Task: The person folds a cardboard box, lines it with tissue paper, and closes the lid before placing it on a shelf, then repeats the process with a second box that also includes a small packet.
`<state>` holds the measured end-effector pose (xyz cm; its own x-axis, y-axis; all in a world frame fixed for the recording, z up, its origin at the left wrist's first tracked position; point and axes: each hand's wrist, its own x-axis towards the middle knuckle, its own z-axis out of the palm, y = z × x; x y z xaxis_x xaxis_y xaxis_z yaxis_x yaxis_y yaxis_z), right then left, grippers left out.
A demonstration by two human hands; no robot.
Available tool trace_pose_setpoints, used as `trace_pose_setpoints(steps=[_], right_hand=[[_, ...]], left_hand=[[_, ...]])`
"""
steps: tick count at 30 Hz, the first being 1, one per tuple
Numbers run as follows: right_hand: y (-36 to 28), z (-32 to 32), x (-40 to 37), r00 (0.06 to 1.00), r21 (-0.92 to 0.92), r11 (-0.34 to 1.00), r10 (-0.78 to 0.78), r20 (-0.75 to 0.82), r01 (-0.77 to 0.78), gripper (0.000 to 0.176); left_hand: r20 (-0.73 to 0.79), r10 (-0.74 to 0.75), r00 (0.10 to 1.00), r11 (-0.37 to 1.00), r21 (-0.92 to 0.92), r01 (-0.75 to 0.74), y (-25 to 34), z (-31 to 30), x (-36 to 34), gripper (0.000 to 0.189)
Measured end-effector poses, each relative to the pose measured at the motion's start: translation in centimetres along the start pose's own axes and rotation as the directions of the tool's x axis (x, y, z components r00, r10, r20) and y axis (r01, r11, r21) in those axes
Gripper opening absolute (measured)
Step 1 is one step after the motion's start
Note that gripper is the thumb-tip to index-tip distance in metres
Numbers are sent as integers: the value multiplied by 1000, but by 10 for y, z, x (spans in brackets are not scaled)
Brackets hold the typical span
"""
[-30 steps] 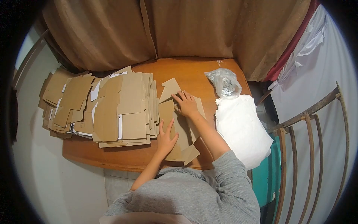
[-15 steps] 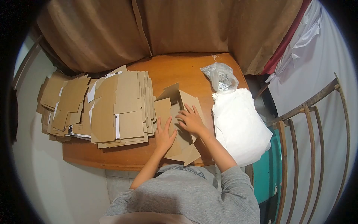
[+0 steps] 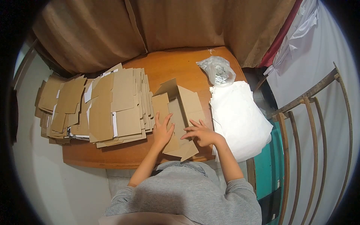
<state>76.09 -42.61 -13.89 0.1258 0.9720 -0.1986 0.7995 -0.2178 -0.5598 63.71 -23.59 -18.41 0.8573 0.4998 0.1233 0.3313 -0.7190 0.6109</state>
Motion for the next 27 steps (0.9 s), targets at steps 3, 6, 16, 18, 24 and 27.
trace_pose_setpoints(steps=[3, 6, 16, 18, 24, 27], right_hand=[[-14, -3, -9, 999, 13, 1000, -12, 44, 12, 65], [-19, 0, -5, 1000, -88, 996, -10, 30, 13, 57], [-25, 13, 6, 982, 243, 970, 67, -179, -22, 34], [-27, 11, 4, 989, 280, 957, 106, -106, -73, 42], [-17, 21, 2, 985, 308, 950, 101, -139, -54, 41], [-17, 26, 4, 965, 263, 959, 161, -208, -103, 39]], left_hand=[[-12, -9, 1000, 1000, -18, 9, 2, -1, -1, 46], [-11, -14, 1000, 1000, -27, 14, 1, -2, -1, 45], [-81, 19, 997, 996, -89, -27, -9, 1, 1, 39], [-69, -8, 998, 996, -92, 2, -7, -1, 1, 38], [-3, -36, 999, 994, -99, 35, -6, -5, 2, 40], [32, -16, 999, 998, -68, 18, -11, -5, 4, 41]])
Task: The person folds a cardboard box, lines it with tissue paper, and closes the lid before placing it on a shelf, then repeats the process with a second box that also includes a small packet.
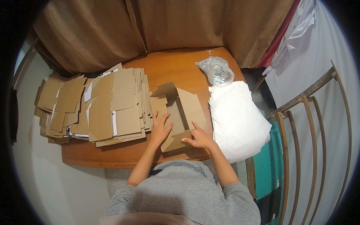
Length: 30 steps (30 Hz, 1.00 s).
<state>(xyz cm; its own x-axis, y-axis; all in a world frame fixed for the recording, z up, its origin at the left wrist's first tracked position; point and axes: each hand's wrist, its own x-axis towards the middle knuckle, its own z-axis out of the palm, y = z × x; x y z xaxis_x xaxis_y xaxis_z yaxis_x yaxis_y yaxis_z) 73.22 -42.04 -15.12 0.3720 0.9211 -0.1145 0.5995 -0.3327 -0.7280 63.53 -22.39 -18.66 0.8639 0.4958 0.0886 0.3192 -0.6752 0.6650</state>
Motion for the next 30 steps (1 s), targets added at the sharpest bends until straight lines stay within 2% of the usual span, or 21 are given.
trace_pose_setpoints(steps=[2, 3, 4, 5, 6, 8, 12, 15, 17, 21, 22, 23, 26, 30], right_hand=[[-10, 2, 3, 985, 135, 989, 86, -147, -66, 37], [-13, 9, 6, 986, 133, 989, 84, -146, -65, 37], [-15, 18, 9, 940, 267, 963, 64, -334, 29, 36], [-16, 24, 10, 857, 376, 915, 74, -510, 144, 37], [-14, 23, 10, 858, 377, 915, 75, -509, 143, 37], [-9, 18, 10, 935, 88, 987, -99, -340, 137, 34], [-11, 30, 12, 914, 72, 996, -24, -404, 58, 30], [-12, 37, 16, 885, 157, 987, 40, -463, 38, 25], [-13, 43, 17, 838, 119, 992, 28, -545, 44, 21], [-19, 48, 20, 803, 88, 996, 43, -594, 12, 17], [-22, 50, 21, 787, 44, 998, 59, -614, -41, 16], [-24, 52, 22, 770, 0, 996, 72, -634, -93, 15], [-18, 62, 31, 741, -82, 990, 29, -671, -112, 12], [-23, 63, 31, 724, -58, 991, 48, -688, -120, 9]], left_hand=[[9, -2, 1000, 1000, 6, 2, 2, -1, 0, 40], [20, -4, 1000, 1000, 13, 4, 3, -1, 1, 39], [19, -7, 1000, 1000, 13, 6, 2, -2, 2, 39], [28, 8, 1000, 1000, -2, -8, 0, -3, 3, 37], [37, 24, 999, 1000, -18, -24, -1, -5, 5, 35], [63, 8, 998, 1000, -23, -6, 0, -8, 7, 33], [68, 6, 998, 999, -34, -4, -3, -5, 10, 31], [76, -1, 997, 999, -45, 5, -6, -4, 10, 32], [71, -2, 997, 999, -42, 5, -7, -2, 10, 33], [46, 22, 999, 1000, 6, -22, -3, -4, 8, 41], [49, 19, 999, 1000, 6, -20, -2, -4, 8, 41], [54, 4, 999, 1000, -19, -3, -2, -5, 8, 43], [39, 1, 999, 998, -67, 1, -4, -3, 8, 44], [-27, 46, 999, 991, -121, -49, -5, -3, 7, 44]])
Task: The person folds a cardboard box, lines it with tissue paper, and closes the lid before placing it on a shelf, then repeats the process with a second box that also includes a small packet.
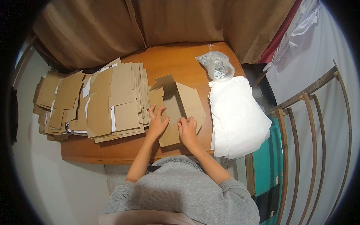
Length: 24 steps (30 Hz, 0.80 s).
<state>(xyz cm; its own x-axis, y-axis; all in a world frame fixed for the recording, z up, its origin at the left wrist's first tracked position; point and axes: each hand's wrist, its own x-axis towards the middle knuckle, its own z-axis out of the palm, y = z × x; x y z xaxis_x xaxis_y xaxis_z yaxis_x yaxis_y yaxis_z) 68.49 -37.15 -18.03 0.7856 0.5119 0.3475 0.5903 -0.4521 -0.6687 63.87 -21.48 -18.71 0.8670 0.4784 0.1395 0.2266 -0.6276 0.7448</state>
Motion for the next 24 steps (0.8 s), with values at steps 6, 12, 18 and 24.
trace_pose_setpoints(steps=[6, 12, 18, 24], right_hand=[[-4, 1, 0, 998, -46, 997, 53, -22, -54, 8], [-4, 6, 5, 998, -85, 996, -25, 50, 29, 8], [1, 4, 7, 992, -19, 999, -31, 118, 34, 12], [6, -9, 46, 981, 117, 982, -158, 110, 145, 29]], left_hand=[[-51, 41, 998, 999, -26, -42, 4, -1, -3, 44], [-8, -21, 1000, 1000, 16, 21, 6, 3, -3, 44], [1, -44, 999, 995, 90, 44, 9, 3, -3, 43], [60, -130, 990, 977, 179, 117, 9, 0, 8, 51]])
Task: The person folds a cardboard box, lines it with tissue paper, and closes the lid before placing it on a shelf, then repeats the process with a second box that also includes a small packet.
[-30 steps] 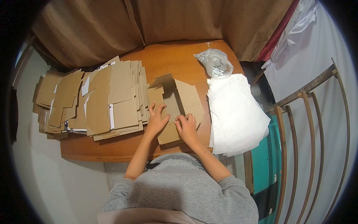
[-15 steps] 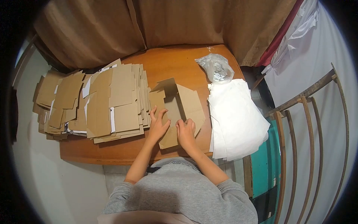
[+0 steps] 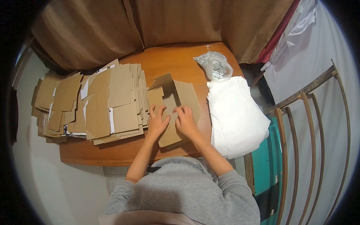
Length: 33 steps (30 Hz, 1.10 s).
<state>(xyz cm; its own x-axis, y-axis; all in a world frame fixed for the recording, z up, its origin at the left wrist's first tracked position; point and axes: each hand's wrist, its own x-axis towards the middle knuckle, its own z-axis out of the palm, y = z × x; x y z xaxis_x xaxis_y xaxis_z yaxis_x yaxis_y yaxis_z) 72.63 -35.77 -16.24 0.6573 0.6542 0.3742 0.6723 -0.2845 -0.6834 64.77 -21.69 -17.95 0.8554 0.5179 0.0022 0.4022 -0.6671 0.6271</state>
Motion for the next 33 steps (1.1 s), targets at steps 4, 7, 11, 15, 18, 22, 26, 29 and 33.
trace_pose_setpoints(steps=[4, 7, 11, 15, 18, 22, 26, 29, 33], right_hand=[[12, -5, 58, 998, 47, 999, -12, -66, 15, 34], [-3, -2, 102, 986, 48, 995, -78, -150, 86, 38], [-8, 13, 139, 938, -336, 908, -315, -148, 252, 48], [15, 28, 146, 960, -311, 921, -271, -75, 235, 44], [32, 28, 139, 984, -260, 950, -177, 14, 175, 31], [47, 24, 119, 972, -157, 964, -199, 124, 217, 24], [55, 22, 109, 959, -200, 943, -237, 154, 265, 27], [60, 24, 108, 951, -218, 929, -273, 144, 300, 29], [67, 28, 108, 951, -130, 948, -272, 147, 291, 27]], left_hand=[[-13, -50, 999, 988, 144, 51, 14, -7, 13, 63], [-101, -87, 991, 980, 171, 104, 16, -9, 36, 74], [-74, -162, 984, 982, 89, 169, 9, 0, 52, 81], [-197, -117, 973, 989, 67, 133, -3, 6, 50, 82], [-157, -144, 977, 985, -121, 126, -5, 3, 47, 79], [-242, -89, 966, 994, -77, 73, -15, 9, 49, 78], [-245, -67, 967, 996, -81, 48, -15, 12, 50, 75], [-208, -88, 974, 994, -77, 74, -9, 8, 49, 73], [-213, -94, 973, 993, -84, 78, -12, 11, 50, 73]])
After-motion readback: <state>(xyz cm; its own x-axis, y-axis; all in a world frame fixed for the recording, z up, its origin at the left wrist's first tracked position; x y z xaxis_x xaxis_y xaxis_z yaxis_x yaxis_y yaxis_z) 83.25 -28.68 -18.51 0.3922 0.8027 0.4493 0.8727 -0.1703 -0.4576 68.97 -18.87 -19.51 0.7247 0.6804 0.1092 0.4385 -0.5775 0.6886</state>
